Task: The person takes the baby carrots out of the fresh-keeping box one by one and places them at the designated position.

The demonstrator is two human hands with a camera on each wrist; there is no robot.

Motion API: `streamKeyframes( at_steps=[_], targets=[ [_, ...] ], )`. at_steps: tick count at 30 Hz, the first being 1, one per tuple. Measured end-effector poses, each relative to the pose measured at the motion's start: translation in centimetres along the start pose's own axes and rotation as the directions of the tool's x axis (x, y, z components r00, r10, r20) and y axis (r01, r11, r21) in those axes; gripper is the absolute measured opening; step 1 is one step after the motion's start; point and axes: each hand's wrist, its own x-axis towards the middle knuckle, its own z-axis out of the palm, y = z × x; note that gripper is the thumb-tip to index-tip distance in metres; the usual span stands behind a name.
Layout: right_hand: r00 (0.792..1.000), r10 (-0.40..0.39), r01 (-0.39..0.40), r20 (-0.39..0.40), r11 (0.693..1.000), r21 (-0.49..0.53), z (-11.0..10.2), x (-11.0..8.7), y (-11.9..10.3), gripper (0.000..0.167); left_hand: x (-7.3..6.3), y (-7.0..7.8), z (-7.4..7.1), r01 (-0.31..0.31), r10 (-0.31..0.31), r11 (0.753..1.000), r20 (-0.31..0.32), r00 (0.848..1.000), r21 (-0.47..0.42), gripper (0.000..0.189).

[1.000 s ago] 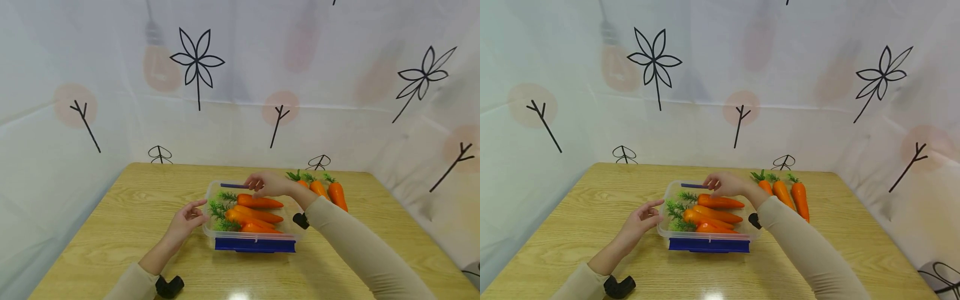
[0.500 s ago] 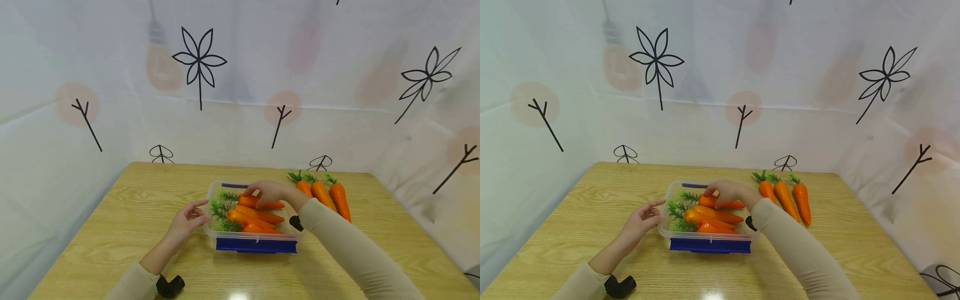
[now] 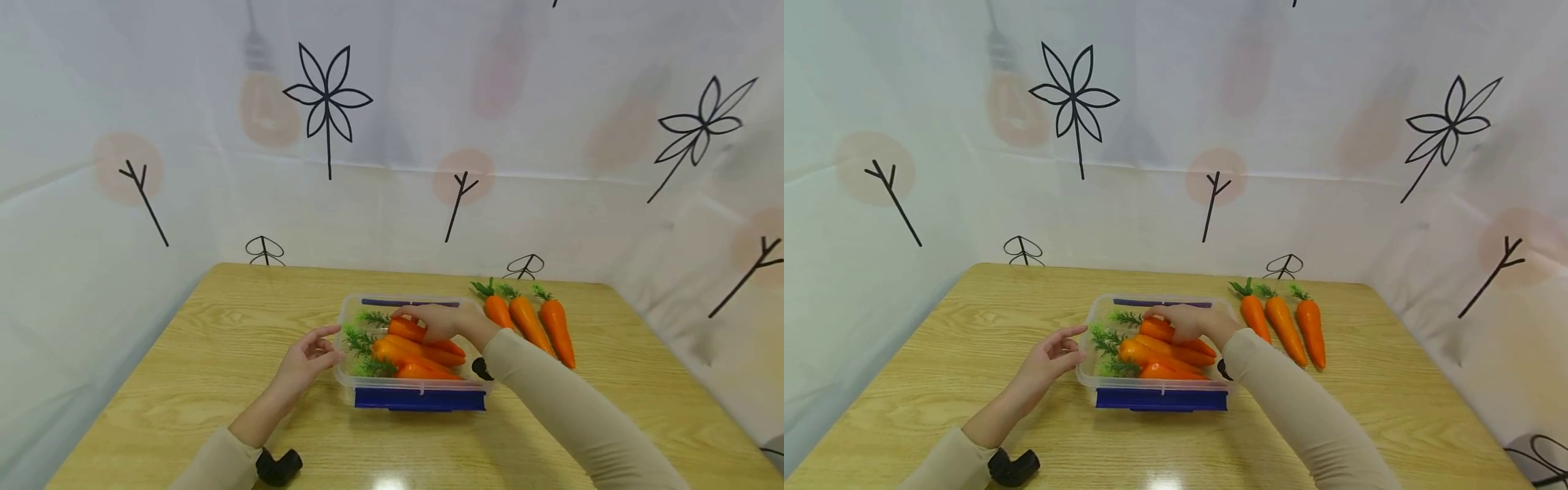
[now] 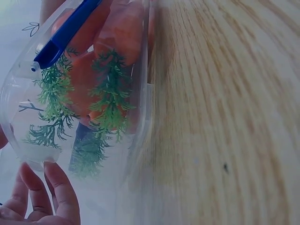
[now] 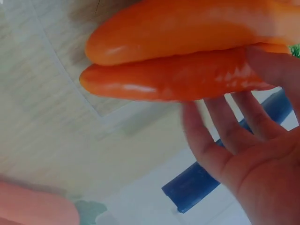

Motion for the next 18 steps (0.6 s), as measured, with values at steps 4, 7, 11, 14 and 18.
streamKeyframes(
  at_steps=[4, 7, 11, 14, 18],
  targets=[
    [1.0, 0.015, -0.015, -0.015, 1.0, -0.002, 0.2, 0.3, 0.0, 0.064, 0.0, -0.1, 0.0, 0.001, -0.001, 1.0, -0.004, 1.0, -0.004, 0.048],
    [0.999, -0.012, 0.011, -0.035, 0.999, -0.034, 0.2, 0.3, 0.0, 0.06, 0.0, 0.0, 0.0, -0.002, 0.002, 1.0, -0.007, 1.0, 0.0, 0.048],
    [0.997, -0.058, 0.053, -0.053, 0.994, -0.09, -0.1, 0.1, -0.1, 0.057, 0.0, 0.1, 0.1, -0.008, 0.008, 1.0, -0.002, 1.0, 0.007, 0.048],
    [0.996, -0.059, 0.054, -0.062, 0.996, -0.076, -0.4, -0.2, -0.2, 0.06, 0.1, 0.1, 0.2, -0.009, 0.009, 1.0, -0.001, 1.0, 0.011, 0.049],
    [0.995, -0.061, 0.06, -0.082, 0.998, -0.008, -0.8, -0.5, -0.2, 0.062, 0.0, 0.0, 0.1, 0.0, 0.0, 1.0, -0.008, 1.0, 0.012, 0.048]
  ],
)
